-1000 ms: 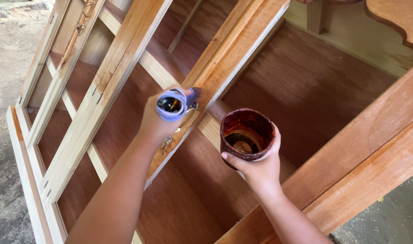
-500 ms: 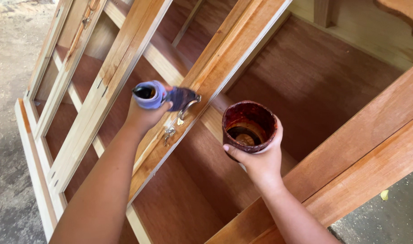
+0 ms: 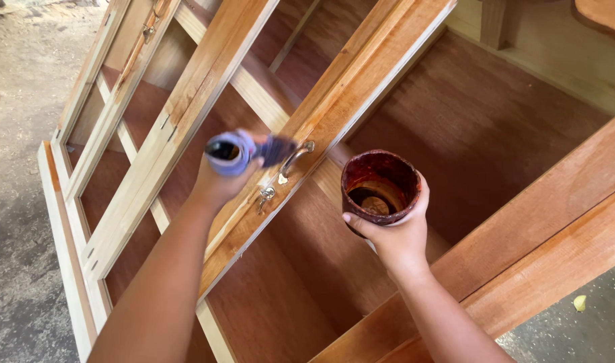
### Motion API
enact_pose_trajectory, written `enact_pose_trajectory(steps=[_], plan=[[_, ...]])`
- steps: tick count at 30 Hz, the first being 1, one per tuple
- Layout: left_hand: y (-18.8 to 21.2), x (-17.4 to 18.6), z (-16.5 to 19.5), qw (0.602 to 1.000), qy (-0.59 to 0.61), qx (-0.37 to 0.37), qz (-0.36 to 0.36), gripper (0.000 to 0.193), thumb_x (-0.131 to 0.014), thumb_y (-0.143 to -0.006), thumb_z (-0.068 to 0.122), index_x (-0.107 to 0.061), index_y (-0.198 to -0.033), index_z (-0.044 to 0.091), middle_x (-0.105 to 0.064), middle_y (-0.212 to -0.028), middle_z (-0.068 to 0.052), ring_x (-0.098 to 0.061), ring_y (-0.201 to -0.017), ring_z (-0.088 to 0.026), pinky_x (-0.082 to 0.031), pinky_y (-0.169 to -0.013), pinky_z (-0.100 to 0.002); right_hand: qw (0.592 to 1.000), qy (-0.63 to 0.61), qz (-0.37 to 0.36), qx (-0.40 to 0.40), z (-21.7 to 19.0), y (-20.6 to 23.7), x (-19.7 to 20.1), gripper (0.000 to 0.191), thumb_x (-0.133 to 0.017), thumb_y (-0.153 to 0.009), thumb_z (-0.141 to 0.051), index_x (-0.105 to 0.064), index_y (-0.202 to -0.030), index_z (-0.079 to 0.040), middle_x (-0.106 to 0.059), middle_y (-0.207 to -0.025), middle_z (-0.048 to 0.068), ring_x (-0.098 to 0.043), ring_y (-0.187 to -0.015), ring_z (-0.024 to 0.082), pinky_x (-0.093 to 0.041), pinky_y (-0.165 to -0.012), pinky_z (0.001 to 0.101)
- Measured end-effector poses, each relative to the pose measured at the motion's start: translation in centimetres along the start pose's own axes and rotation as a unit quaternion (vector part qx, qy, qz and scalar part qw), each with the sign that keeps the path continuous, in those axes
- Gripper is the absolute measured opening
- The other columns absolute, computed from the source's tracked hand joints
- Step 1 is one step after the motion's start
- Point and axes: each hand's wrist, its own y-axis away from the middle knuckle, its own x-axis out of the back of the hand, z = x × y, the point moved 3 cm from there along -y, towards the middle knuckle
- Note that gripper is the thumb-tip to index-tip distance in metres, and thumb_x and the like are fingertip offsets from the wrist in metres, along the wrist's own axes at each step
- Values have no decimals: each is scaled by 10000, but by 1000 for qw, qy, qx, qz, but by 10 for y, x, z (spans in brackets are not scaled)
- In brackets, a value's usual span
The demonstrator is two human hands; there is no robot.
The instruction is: The person holds a cup of dark wood stain and a wide brush, brushing stain onto the raw, unstained rails and frame of a wooden cabinet, working across different panels and edges. They briefly work the cabinet's lock and key, then open a cabinet door at the end.
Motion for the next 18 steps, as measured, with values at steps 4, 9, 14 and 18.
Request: enact_pose_trajectory(steps=[4,9,14,18], plan=[[-2,-9,-12,1000,4,-19,8,230,-770,-876,47,-673,-1081,84,-746,-1112,-25,-702,-1040,-127,-560,-953,-309,1000,1,0,2,2,1,-1,1116,-946,-597,-37,-276,-1489,-55,-563,-1389,110,-565,-1324,232,-482,-1121,383],[28,3,-15,995,-62,75,-20,289,-798,-807,59,-690,-1074,78,-758,-1078,-42,-712,-995,-146,-552,-918,-319,1000,-21,-7,9,5,1,0,1126,-944,-595,-37,-268,-1496,-57,-552,-1403,110,-557,-1330,231,-477,-1123,383],[-17,-17,20,980,-169,100,-41,284,-805,-813,174,-737,-1071,78,-762,-954,-128,-737,-873,-246,-572,-780,-362,1000,-3,-9,17,4,1,0,1125,-953,-598,-45,-273,-1495,-59,-558,-1404,113,-561,-1332,232,-476,-1130,384],[-53,-47,53,976,-156,149,-21,246,-802,-835,288,-767,-966,83,-763,-882,-153,-754,-852,-307,-582,-740,-390,1000,11,0,3,5,1,1,1132,-953,-591,-49,-270,-1494,-67,-556,-1405,109,-558,-1334,228,-476,-1124,381]])
